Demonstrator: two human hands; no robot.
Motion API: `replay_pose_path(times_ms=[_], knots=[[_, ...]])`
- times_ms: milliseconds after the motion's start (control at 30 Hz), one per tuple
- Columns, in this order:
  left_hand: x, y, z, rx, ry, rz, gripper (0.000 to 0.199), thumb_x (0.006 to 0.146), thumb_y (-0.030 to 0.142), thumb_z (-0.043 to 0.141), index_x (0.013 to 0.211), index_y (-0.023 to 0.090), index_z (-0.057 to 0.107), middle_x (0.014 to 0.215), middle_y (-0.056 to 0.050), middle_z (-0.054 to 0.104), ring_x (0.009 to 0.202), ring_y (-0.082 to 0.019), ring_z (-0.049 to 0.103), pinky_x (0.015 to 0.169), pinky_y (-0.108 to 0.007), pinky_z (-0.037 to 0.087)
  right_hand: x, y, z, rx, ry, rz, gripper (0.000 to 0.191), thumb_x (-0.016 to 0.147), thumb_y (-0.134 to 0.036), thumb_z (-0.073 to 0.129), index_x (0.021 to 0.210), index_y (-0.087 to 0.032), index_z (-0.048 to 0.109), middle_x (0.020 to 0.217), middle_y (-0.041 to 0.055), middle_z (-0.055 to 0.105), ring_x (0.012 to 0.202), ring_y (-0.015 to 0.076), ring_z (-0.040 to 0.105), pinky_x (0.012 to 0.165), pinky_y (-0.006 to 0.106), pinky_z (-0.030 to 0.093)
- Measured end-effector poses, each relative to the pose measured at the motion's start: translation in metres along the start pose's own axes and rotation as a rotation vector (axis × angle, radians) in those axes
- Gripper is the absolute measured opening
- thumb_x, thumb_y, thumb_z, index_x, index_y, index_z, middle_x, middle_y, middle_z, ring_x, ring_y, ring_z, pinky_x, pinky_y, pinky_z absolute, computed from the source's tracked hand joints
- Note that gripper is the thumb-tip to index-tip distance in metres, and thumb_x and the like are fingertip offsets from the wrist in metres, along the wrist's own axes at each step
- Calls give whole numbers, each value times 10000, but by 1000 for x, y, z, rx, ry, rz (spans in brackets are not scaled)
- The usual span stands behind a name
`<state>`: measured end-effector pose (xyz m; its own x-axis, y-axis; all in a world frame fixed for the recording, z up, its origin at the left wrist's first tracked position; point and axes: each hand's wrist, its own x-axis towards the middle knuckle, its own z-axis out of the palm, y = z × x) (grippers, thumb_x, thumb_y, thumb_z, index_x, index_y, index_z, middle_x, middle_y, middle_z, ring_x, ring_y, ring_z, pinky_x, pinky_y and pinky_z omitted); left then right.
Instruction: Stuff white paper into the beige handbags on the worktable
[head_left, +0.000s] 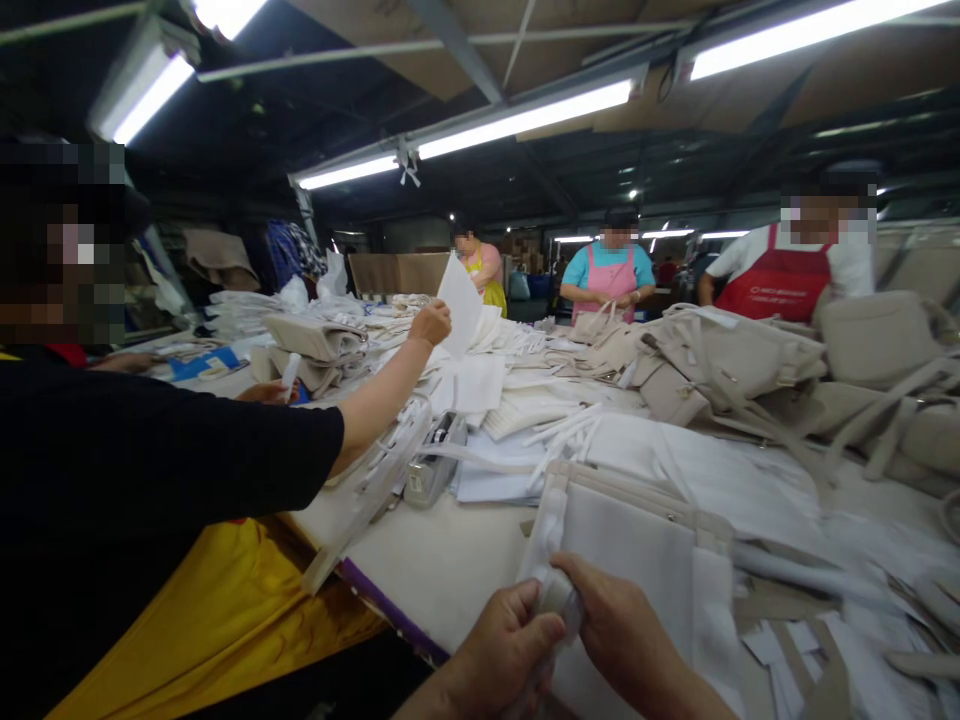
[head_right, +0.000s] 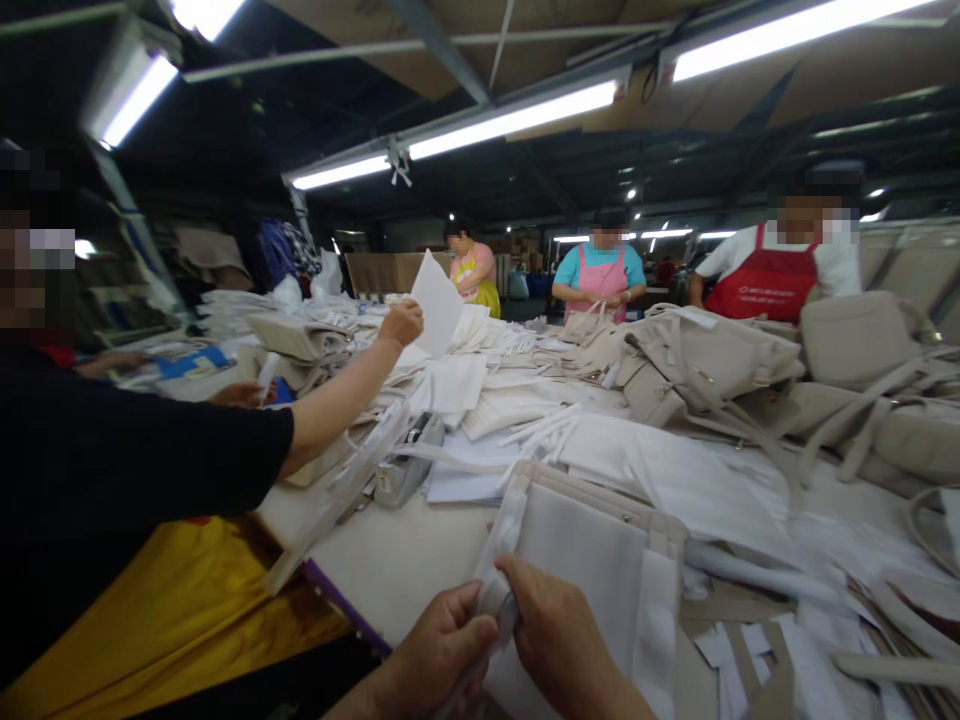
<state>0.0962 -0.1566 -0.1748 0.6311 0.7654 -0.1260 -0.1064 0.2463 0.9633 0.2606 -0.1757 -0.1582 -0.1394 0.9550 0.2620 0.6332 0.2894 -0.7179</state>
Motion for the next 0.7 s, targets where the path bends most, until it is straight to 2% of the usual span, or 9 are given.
replay_pose_path(times_ms=[67,133,200,267,367,433,467,567,700], knots=[[2,-4,-1,-34,-35,18,503,636,599,661,809,152,505,422,71,455,296,-48,366,266,-131,261,0,-4,9,250,19,192,277,671,-197,394,892,-209,562,642,-10,600,576,147,550,560,241,415],[3,-5,0,-71,-76,45,523,625,611,662,812,147,509,442,60,474,306,-49,379,276,-134,266,-1,-9,22,594,23,428,165,711,-273,379,790,-202,506,490,-63,438,403,96,380,402,192,294],[2,-3,1,-71,-69,75,485,665,583,649,816,142,516,459,51,490,317,-46,382,291,-135,269,-2,-10,30,796,-20,598,218,757,-345,326,770,-193,483,444,-88,327,349,73,259,355,179,180],[0,2,1,-52,-21,67,432,709,544,631,826,142,522,450,60,474,310,-41,359,291,-135,260,-1,-8,27,678,-53,558,266,753,-324,332,868,-176,521,452,-75,381,351,86,317,363,185,219],[0,11,0,-42,-26,8,398,745,528,597,833,145,531,409,83,417,288,-42,324,283,-142,242,1,0,9,133,-5,163,463,678,-204,403,1124,-183,526,723,38,642,627,177,594,577,270,436],[1,16,0,-34,-44,8,372,740,503,613,808,147,532,414,84,412,297,-41,330,299,-143,240,2,4,-3,-131,8,-40,482,686,-168,404,1147,-203,536,954,87,671,855,228,622,737,328,440],[2,17,-1,-30,-42,17,359,725,482,638,804,149,529,430,82,425,307,-39,336,310,-144,240,2,4,-6,-193,-2,-59,449,698,-161,389,1115,-203,553,973,89,672,867,237,624,740,333,437],[5,15,-1,-50,-25,48,368,680,439,697,837,149,532,515,67,487,367,-36,369,366,-148,260,1,3,-5,-120,-10,54,369,702,-146,368,1014,-206,555,787,34,676,700,196,627,637,279,426],[4,2,-1,-88,-103,92,419,697,418,693,954,106,584,725,-16,591,587,-86,499,543,-184,370,-2,-4,16,388,106,268,212,681,-205,390,842,-203,527,610,-26,577,561,140,545,528,221,394]])
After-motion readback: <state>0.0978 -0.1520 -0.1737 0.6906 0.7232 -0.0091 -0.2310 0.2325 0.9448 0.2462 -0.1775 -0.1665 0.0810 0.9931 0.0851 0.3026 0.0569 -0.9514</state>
